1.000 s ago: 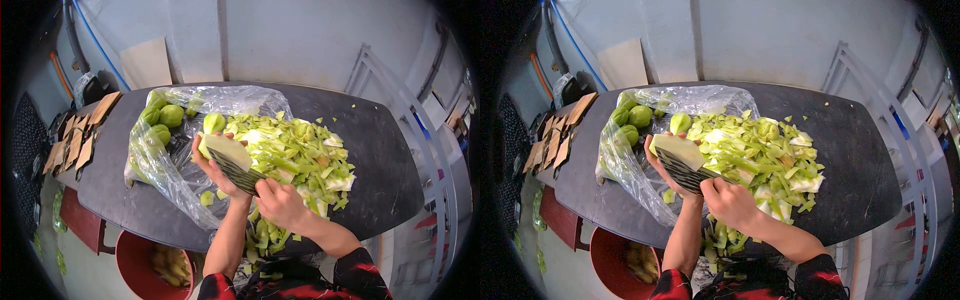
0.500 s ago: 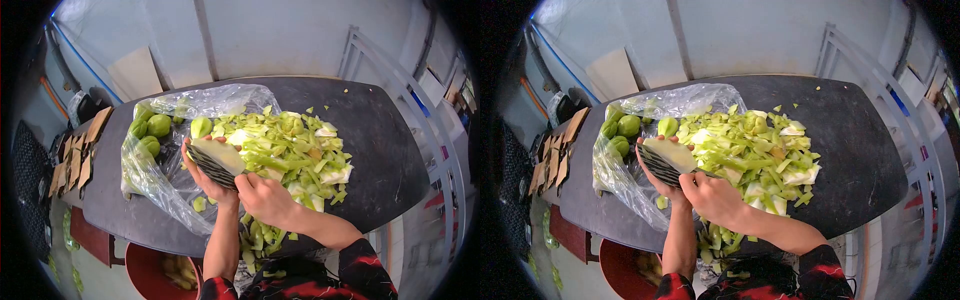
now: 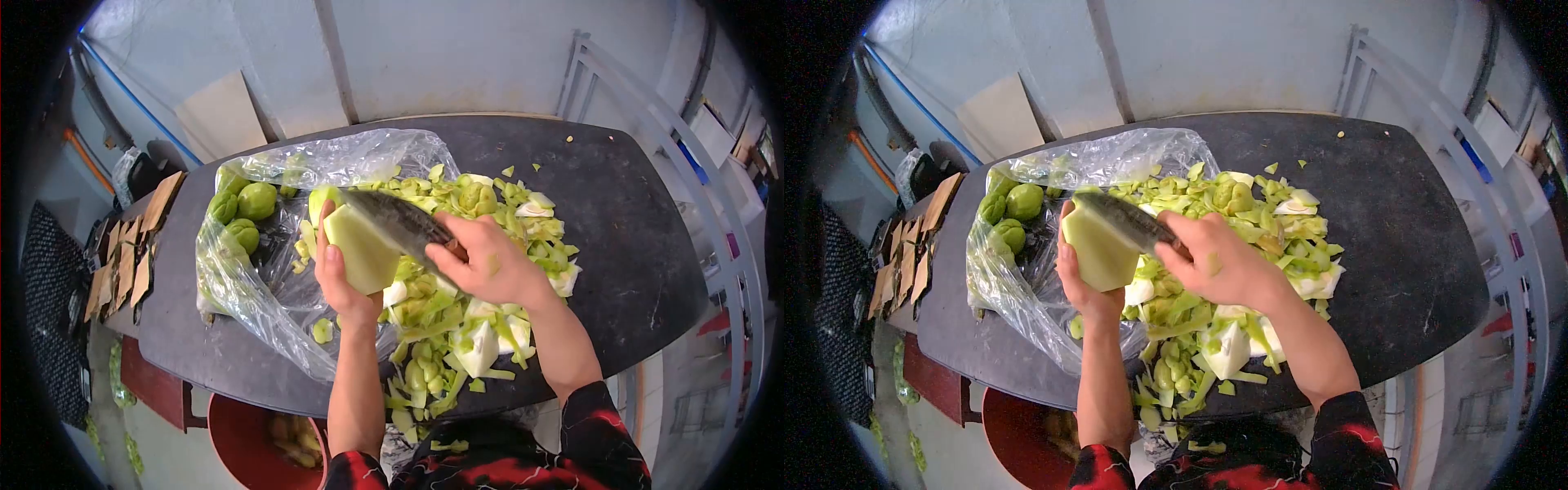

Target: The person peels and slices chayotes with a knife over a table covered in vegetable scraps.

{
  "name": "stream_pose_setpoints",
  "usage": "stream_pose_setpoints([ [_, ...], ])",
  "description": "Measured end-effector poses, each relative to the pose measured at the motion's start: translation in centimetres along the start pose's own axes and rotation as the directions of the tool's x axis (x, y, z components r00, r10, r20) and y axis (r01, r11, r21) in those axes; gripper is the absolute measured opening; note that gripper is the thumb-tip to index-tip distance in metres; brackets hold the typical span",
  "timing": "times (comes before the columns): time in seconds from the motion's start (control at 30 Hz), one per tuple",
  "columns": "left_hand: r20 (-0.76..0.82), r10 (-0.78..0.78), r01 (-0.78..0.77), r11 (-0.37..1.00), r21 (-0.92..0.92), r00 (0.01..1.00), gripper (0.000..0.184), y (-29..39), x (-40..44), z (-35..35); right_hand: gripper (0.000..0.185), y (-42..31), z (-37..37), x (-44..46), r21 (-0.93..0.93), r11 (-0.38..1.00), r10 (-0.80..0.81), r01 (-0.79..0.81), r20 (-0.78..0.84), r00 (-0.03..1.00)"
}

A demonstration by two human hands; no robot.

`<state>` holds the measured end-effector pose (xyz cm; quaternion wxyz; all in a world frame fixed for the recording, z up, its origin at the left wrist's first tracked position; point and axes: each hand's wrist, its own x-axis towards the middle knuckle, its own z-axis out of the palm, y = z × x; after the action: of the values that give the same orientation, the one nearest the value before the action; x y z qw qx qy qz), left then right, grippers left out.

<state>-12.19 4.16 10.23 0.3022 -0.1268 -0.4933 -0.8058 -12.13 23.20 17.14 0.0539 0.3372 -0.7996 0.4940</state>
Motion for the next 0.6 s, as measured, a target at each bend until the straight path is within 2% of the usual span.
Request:
stream_pose_setpoints([
  [0.07, 0.061, -0.153, 0.162, 0.970, -0.182, 0.986, 0.066, 0.6, -0.3, 0.5, 0.020, 0.4, -0.6, 0.2, -0.091, 0.992, 0.087, -0.092, -0.060, 0.994],
  [0.1, 0.082, -0.198, 0.214, 0.930, -0.300, 0.977, 0.061, 0.7, -0.3, 0.6, 0.019, 0.7, -0.8, 0.3, -0.084, 0.992, 0.086, -0.094, -0.090, 0.992],
  [0.13, 0.082, -0.195, 0.211, 0.931, -0.298, 0.977, 0.061, 0.8, -0.2, 0.7, 0.019, 1.1, -0.9, 0.3, -0.082, 0.993, 0.083, -0.091, -0.089, 0.993],
  [0.2, 0.092, -0.338, 0.341, 0.820, -0.459, 0.937, 0.058, 1.1, -0.2, 0.5, 0.019, 1.7, -1.0, 0.2, -0.041, 0.997, 0.064, -0.071, -0.138, 0.988],
  [0.23, 0.120, -0.361, 0.370, 0.778, -0.508, 0.925, 0.057, 0.6, -0.1, -0.1, 0.019, 1.7, -1.2, 0.2, -0.035, 0.997, 0.062, -0.067, -0.133, 0.989],
  [0.37, 0.129, -0.431, 0.418, 0.688, -0.593, 0.893, 0.057, -0.4, 0.0, -1.2, 0.015, 1.1, -1.6, 0.0, -0.058, 0.992, 0.104, -0.113, -0.147, 0.984],
  [0.47, 0.178, -0.416, 0.434, 0.674, -0.598, 0.892, 0.058, -0.6, -0.1, -1.4, 0.015, 0.5, -2.3, -0.3, -0.083, 0.990, 0.103, -0.118, -0.166, 0.981],
  [0.6, 0.168, -0.421, 0.432, 0.674, -0.599, 0.891, 0.059, -0.9, -0.1, -1.1, 0.016, 0.5, -2.9, -0.4, -0.105, 0.991, 0.059, -0.083, -0.210, 0.976],
])
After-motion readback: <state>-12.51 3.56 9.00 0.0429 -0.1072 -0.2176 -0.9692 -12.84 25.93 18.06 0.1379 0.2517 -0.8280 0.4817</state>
